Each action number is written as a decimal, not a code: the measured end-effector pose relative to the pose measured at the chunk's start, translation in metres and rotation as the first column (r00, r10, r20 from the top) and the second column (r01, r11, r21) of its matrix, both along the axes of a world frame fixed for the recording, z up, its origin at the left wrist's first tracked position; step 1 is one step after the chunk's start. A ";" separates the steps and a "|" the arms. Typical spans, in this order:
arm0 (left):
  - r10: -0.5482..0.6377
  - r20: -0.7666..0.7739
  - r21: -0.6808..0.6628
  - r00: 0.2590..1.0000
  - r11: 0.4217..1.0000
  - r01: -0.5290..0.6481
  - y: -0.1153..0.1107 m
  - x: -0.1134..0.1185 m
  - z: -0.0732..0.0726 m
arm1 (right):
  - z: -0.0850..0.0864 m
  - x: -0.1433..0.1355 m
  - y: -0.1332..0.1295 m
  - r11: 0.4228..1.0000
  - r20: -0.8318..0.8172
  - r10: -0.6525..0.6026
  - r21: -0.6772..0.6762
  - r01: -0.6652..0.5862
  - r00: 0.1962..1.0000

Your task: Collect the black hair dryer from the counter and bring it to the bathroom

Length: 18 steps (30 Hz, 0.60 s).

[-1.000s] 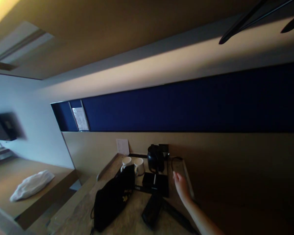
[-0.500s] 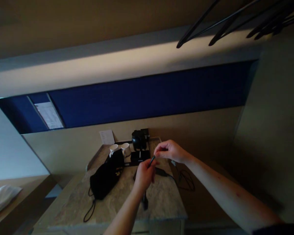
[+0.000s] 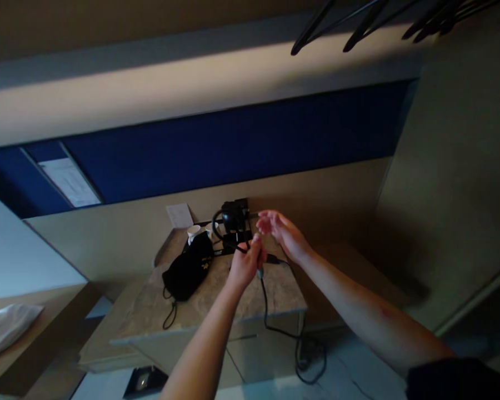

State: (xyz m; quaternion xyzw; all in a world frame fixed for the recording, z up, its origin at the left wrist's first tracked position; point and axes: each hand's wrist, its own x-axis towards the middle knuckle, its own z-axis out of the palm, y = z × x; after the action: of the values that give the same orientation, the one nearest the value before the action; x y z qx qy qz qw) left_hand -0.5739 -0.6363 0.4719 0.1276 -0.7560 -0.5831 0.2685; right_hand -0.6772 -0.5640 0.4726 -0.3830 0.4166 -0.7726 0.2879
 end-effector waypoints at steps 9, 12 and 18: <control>0.514 0.047 -0.395 0.857 0.797 -0.456 -0.089 0.073 0.029 | -0.127 0.092 0.008 0.552 0.132 0.715 0.496 -0.670 0.687; 0.645 0.185 -0.438 0.742 0.730 -0.525 -0.106 0.103 0.015 | -0.088 0.046 -0.014 0.852 0.106 0.277 0.431 -0.296 0.955; 0.488 0.240 -0.206 0.839 0.871 -0.447 -0.046 0.074 -0.066 | -0.027 0.026 -0.062 0.988 0.374 0.004 0.142 -0.062 0.928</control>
State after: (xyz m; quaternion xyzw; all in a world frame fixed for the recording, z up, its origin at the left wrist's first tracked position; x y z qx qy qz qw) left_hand -0.5001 -0.6823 0.4055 0.3715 -0.7719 -0.4199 0.2997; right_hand -0.6513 -0.6257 0.4453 -0.2136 0.4055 -0.7922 0.4029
